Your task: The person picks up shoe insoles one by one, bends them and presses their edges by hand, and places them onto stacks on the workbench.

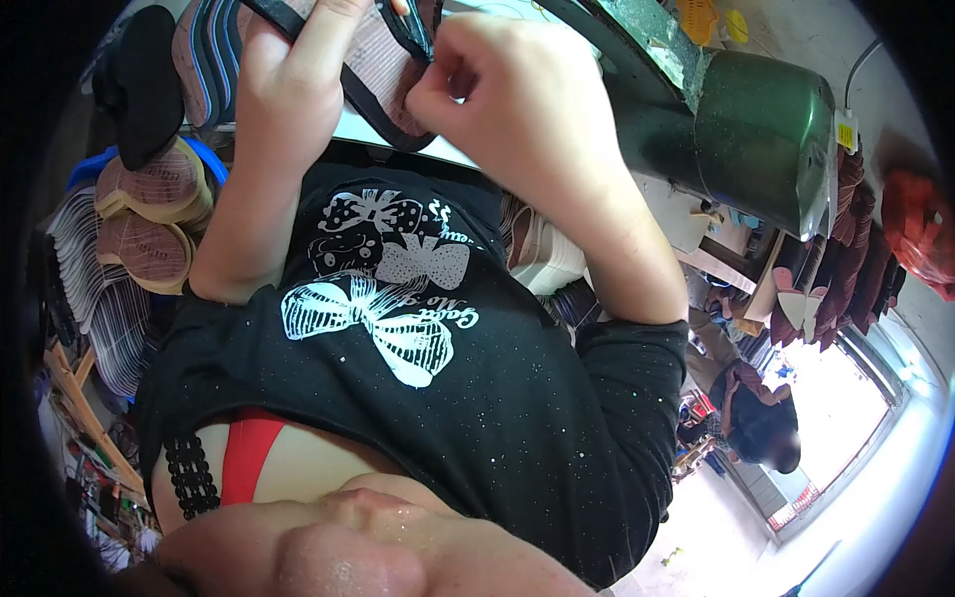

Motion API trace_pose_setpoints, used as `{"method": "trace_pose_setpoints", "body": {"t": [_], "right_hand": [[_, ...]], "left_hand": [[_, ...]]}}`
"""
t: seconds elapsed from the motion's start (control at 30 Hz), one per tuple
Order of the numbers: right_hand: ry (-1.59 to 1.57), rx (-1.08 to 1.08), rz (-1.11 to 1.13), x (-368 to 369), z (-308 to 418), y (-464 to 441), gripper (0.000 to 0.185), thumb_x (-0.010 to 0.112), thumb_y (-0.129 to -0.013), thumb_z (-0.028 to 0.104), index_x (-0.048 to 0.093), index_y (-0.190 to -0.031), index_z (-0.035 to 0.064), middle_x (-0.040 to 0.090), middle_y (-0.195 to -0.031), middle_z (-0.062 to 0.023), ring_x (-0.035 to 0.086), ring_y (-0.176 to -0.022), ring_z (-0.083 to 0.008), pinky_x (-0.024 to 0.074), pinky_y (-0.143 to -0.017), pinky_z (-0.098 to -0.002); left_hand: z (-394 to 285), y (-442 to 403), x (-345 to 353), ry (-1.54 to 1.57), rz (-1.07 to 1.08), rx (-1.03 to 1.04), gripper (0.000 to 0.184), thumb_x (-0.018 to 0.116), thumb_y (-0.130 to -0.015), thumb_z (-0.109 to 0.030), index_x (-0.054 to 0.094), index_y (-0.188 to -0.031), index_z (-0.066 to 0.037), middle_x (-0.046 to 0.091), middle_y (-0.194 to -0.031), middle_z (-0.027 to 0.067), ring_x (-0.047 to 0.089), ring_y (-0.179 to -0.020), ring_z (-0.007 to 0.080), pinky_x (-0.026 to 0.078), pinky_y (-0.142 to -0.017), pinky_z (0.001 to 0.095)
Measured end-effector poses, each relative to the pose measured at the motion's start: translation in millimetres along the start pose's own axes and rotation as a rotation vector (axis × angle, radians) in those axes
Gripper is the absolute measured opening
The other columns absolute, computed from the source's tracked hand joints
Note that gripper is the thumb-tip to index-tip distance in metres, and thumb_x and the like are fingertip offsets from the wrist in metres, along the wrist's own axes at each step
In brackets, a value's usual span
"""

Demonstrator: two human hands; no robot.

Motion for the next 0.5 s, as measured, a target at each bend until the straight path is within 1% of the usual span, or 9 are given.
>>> {"method": "trace_pose_setpoints", "body": {"t": [0.03,0.07,0.1,0.17,0.2,0.3,0.33,0.43,0.5], "right_hand": [[-0.087,0.041,-0.014,-3,-4,-1,0.005,0.065,-0.072,0.006,0.062,-0.072,0.0013,0.058,-0.058,-0.0015,0.057,-0.055,-0.0077,0.0437,-0.053,-0.0231],[-0.236,0.068,-0.01,-2,-8,0,0.007,0.063,-0.078,0.005,0.061,-0.075,0.0,0.057,-0.061,0.0018,0.053,-0.059,-0.0031,0.0415,-0.054,-0.0195],[-0.393,0.116,0.027,-1,-14,0,0.007,0.063,-0.08,0.006,0.061,-0.077,-0.0008,0.058,-0.063,0.001,0.053,-0.06,-0.0035,0.0417,-0.055,-0.0193],[-0.706,0.217,0.101,3,-26,2,0.009,0.062,-0.084,0.006,0.06,-0.08,-0.0022,0.06,-0.067,-0.0004,0.053,-0.061,-0.0043,0.0419,-0.056,-0.019],[-0.724,0.193,0.119,5,-30,4,0.008,0.06,-0.086,0.005,0.06,-0.085,-0.0028,0.061,-0.072,-0.0023,0.053,-0.064,-0.0049,0.042,-0.058,-0.0188],[-0.499,0.047,0.11,3,-23,5,0.01,0.062,-0.088,0.007,0.06,-0.084,-0.0021,0.059,-0.071,-0.0002,0.051,-0.064,-0.0048,0.0407,-0.058,-0.0188],[-0.454,-0.043,0.107,-2,-16,3,0.017,0.069,-0.085,0.012,0.06,-0.081,-0.0014,0.057,-0.069,0.0007,0.049,-0.061,-0.0058,0.0402,-0.057,-0.0203],[-0.229,-0.095,0.223,-11,-15,-8,0.023,0.075,-0.08,0.017,0.06,-0.077,-0.0008,0.055,-0.065,0.0,0.047,-0.06,-0.0071,0.0406,-0.057,-0.0217],[-0.201,-0.075,0.297,-19,-16,-15,0.024,0.076,-0.078,0.021,0.062,-0.08,0.0003,0.056,-0.065,-0.0023,0.05,-0.06,-0.0098,0.043,-0.058,-0.0242]], "left_hand": [[-2,-1,-3,-0.052,-0.02,-0.024,0.024,0.054,-0.095,-0.018,0.061,-0.081,-0.001,0.058,-0.071,0.0019,0.051,-0.064,0.0092,0.04,-0.061,0.0234],[-2,-3,-5,-0.038,-0.015,0.003,0.024,0.054,-0.095,-0.019,0.061,-0.08,-0.001,0.058,-0.07,0.0017,0.051,-0.063,0.0089,0.04,-0.06,0.0234],[-3,-5,-7,-0.024,-0.009,0.031,0.025,0.054,-0.095,-0.019,0.062,-0.079,-0.001,0.058,-0.07,0.0016,0.05,-0.062,0.0086,0.04,-0.059,0.0235],[-9,-5,-8,-0.037,0.008,-0.036,0.024,0.054,-0.095,-0.019,0.061,-0.08,-0.001,0.058,-0.071,0.0015,0.05,-0.063,0.0086,0.039,-0.059,0.0234],[-16,-3,-4,-0.065,-0.019,0.076,0.024,0.054,-0.095,-0.019,0.061,-0.08,-0.001,0.058,-0.072,0.0014,0.05,-0.064,0.0082,0.039,-0.06,0.0229],[-8,-7,-9,0.021,0.0,-0.037,0.023,0.055,-0.095,-0.019,0.062,-0.081,-0.002,0.058,-0.074,0.0014,0.05,-0.066,0.0077,0.039,-0.062,0.0226],[-8,-7,-10,0.012,0.001,-0.092,0.022,0.055,-0.095,-0.02,0.062,-0.083,-0.002,0.058,-0.075,0.0013,0.05,-0.067,0.0076,0.039,-0.062,0.0226],[-19,-3,-4,-0.032,-0.009,-0.155,0.02,0.056,-0.094,-0.02,0.063,-0.091,-0.002,0.06,-0.079,0.0015,0.053,-0.071,0.008,0.041,-0.065,0.0225],[-21,-1,3,0.074,-0.074,-0.192,0.019,0.057,-0.094,-0.02,0.063,-0.095,-0.001,0.061,-0.083,0.0018,0.055,-0.075,0.0084,0.043,-0.068,0.0225]]}}
Point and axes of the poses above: each hand's wrist, its own y-axis away from the middle knuckle, its own x-axis out of the palm, z = x × y, the point moved 2 cm from there along -y, towards the middle knuckle
